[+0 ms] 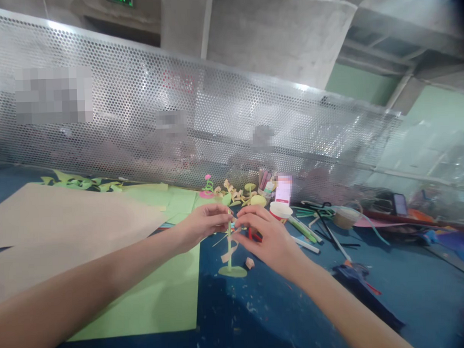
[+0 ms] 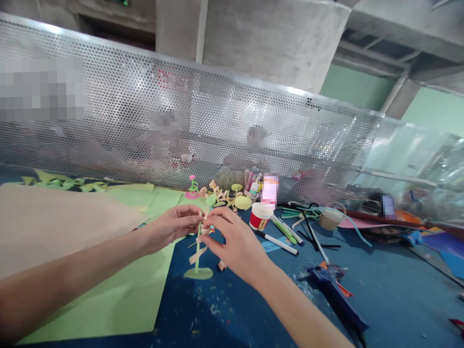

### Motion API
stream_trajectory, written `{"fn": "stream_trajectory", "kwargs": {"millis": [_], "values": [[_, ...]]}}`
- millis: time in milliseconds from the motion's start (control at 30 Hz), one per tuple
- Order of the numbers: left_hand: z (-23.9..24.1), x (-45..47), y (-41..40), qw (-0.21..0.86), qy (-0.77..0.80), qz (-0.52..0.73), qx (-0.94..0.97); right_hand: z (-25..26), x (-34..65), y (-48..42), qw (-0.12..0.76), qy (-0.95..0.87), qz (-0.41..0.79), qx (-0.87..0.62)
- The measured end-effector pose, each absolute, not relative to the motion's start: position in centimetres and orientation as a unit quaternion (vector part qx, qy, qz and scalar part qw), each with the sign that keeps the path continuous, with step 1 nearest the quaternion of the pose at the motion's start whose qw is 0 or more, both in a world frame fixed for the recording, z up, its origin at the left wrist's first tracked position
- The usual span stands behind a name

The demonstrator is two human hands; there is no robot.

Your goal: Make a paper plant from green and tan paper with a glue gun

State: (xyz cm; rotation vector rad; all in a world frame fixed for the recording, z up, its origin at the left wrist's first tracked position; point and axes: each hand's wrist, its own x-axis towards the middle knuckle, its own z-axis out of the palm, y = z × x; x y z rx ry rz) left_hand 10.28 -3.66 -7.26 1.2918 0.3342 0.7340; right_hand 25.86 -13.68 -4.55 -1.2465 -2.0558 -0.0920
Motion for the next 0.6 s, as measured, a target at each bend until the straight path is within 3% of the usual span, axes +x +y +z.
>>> {"fn": "stream_trajectory", "kwargs": {"millis": [300,600], "values": [[-8.1,10.5,-3.5,0.702,0.171,0.333,0.605,-5.1,26.1,-13.2,0.346,-0.75,0.122,-0.55],[-8.1,10.4,-3.4,0.678,0.181,0.331,0.631,-5.4,26.8,-12.7,0.353,-0.746,0.146,-0.545]]}}
